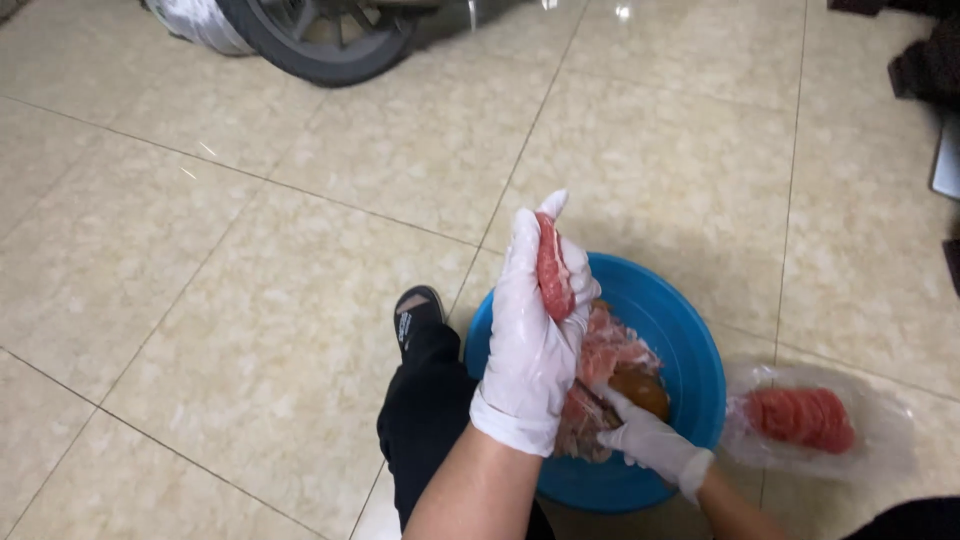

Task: A person wearing gloves peels the inner skin and pith from pomelo segments using their hands and a knife over a blue basin.

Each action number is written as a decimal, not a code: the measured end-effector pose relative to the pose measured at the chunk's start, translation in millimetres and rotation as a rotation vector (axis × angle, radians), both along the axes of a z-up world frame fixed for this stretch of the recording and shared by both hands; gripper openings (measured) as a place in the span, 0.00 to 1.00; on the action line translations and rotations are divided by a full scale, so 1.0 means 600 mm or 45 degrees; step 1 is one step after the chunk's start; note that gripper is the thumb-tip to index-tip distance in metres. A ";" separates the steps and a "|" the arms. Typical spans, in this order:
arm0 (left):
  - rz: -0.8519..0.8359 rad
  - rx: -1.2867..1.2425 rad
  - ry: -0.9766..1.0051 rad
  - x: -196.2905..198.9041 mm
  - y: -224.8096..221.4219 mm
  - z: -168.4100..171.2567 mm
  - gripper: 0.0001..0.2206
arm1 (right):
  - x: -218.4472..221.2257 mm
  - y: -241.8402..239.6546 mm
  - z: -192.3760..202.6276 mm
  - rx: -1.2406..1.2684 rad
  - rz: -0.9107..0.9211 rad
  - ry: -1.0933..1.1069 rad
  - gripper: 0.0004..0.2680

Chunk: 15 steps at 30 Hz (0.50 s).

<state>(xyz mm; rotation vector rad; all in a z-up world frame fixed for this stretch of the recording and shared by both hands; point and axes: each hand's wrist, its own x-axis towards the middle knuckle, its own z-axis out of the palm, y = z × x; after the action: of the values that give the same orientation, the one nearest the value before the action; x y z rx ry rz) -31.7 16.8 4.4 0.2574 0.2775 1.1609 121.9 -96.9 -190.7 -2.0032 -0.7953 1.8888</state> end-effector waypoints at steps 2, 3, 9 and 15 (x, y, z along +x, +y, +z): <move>0.011 0.010 -0.023 -0.003 0.001 0.002 0.25 | -0.008 0.014 0.071 0.124 -0.148 0.017 0.30; 0.014 -0.003 -0.041 -0.003 -0.002 0.001 0.26 | -0.012 0.016 0.105 0.226 -0.306 0.039 0.29; -0.007 -0.065 -0.080 -0.003 -0.002 0.003 0.25 | -0.008 -0.012 0.262 0.933 -0.418 0.078 0.29; -0.065 -0.096 -0.091 0.003 0.007 -0.020 0.23 | -0.013 -0.053 0.270 1.091 -0.009 -0.224 0.39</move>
<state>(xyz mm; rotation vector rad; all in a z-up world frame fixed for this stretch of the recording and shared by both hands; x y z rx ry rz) -29.9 21.3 -7.5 0.1558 0.2495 1.1042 114.1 -128.8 -28.5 -1.5927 -1.3448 1.0618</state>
